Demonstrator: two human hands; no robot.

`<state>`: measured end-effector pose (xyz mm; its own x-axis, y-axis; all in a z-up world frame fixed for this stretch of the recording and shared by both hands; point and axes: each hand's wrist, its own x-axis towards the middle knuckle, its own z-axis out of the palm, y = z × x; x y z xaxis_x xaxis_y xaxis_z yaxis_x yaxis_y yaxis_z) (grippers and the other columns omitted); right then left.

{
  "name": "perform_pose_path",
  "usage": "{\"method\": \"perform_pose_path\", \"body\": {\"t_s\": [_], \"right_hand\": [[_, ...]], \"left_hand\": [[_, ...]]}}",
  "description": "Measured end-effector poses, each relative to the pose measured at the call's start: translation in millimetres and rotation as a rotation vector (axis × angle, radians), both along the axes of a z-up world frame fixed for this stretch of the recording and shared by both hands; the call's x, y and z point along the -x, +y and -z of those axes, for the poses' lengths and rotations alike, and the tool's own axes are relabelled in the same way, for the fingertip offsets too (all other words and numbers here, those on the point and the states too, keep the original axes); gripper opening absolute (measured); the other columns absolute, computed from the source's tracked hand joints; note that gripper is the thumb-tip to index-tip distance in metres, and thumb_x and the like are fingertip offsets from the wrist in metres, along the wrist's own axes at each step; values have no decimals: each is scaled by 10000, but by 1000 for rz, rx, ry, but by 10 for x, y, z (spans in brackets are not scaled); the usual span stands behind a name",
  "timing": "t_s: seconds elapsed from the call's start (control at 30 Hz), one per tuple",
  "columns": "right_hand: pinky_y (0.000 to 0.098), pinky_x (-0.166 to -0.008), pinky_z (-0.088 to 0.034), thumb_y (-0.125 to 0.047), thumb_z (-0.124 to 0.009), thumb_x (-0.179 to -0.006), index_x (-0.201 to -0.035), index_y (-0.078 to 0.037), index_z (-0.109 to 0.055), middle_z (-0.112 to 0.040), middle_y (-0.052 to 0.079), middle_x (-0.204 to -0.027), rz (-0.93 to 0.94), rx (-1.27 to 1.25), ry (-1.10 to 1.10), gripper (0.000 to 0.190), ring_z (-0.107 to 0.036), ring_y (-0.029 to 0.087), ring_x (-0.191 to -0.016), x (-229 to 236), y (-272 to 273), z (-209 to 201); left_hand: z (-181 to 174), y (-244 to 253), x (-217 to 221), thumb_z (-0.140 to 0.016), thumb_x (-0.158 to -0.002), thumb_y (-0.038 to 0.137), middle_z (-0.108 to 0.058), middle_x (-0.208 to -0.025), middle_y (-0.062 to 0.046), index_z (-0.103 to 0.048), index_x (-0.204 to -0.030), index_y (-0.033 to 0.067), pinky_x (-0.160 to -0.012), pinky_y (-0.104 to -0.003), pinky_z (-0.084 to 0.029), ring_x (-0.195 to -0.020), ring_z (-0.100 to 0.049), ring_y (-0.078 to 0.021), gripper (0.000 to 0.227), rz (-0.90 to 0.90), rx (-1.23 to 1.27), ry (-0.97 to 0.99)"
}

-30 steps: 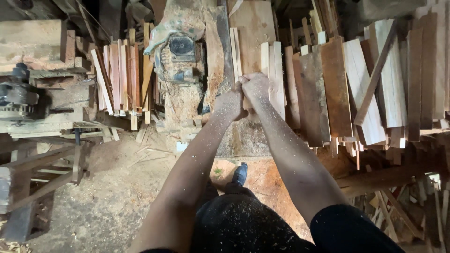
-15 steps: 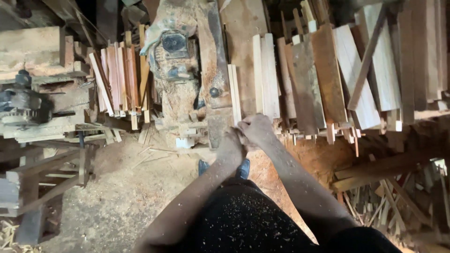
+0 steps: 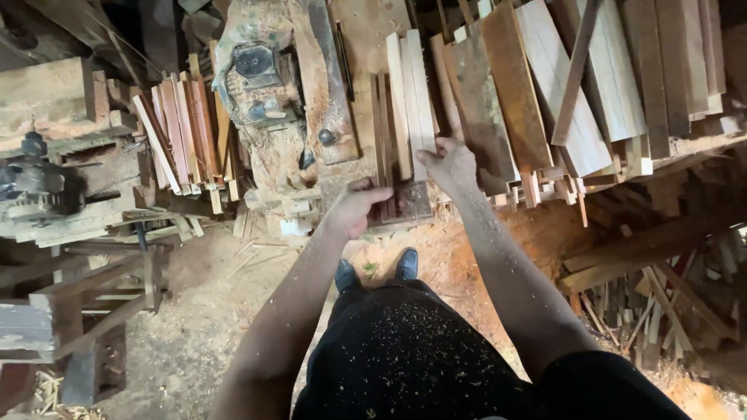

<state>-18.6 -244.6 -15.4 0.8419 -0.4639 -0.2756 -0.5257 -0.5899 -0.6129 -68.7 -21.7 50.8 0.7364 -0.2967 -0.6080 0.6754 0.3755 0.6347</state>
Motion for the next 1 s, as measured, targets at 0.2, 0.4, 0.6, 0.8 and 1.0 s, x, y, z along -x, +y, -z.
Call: {"method": "perform_pose_path", "body": {"t_s": [0.2, 0.4, 0.6, 0.8, 1.0], "right_hand": [[468, -919, -591, -434, -936, -678, -1146, -142, -774, -774, 131, -1011, 28, -210, -118, 575, -729, 325, -1066, -102, -68, 610], [401, -697, -668, -216, -879, -819, -1265, 110, -616, -666, 215, -1021, 51, -725, -110, 612, -764, 331, -863, 333, 13, -241], [398, -764, -649, -196, -930, -759, -1241, 122, -596, -674, 131, -1021, 13, -949, -48, 667, -733, 240, -905, 364, 17, -217], [323, -612, -635, -153, -910, -757, -1020, -3, -731, -720, 120, -825, -6, -987, 60, 352, -716, 178, -665, 543, -181, -567], [359, -586, -638, -67, -909, -715, -914, 22, -736, -715, 147, -734, -146, -1011, 175, 278, -732, 232, -620, 709, -319, -304]], "left_hand": [[673, -147, -319, -969, -664, 153, -644, -829, -122, -695, -1030, 61, -425, -399, -614, -663, -720, -295, 466, 10, -406, -121], [842, -314, -535, -875, -622, 208, -704, -892, -155, -758, -943, 105, -732, -459, -590, -910, -714, -334, 357, -30, -723, -171], [371, -552, -500, -978, -529, 575, -715, -1113, -194, -663, -1173, 86, -888, -505, -597, -1113, -700, -396, 868, 183, -968, -274], [575, -476, -382, -778, -648, 95, -693, -669, -194, -654, -932, -3, -366, -363, -545, -448, -698, -303, 325, 57, -441, -116], [203, -447, 37, -942, -722, 209, -721, -1051, -114, -623, -1215, -30, -699, -356, -650, -892, -756, -250, 633, 177, -178, 114]]}}
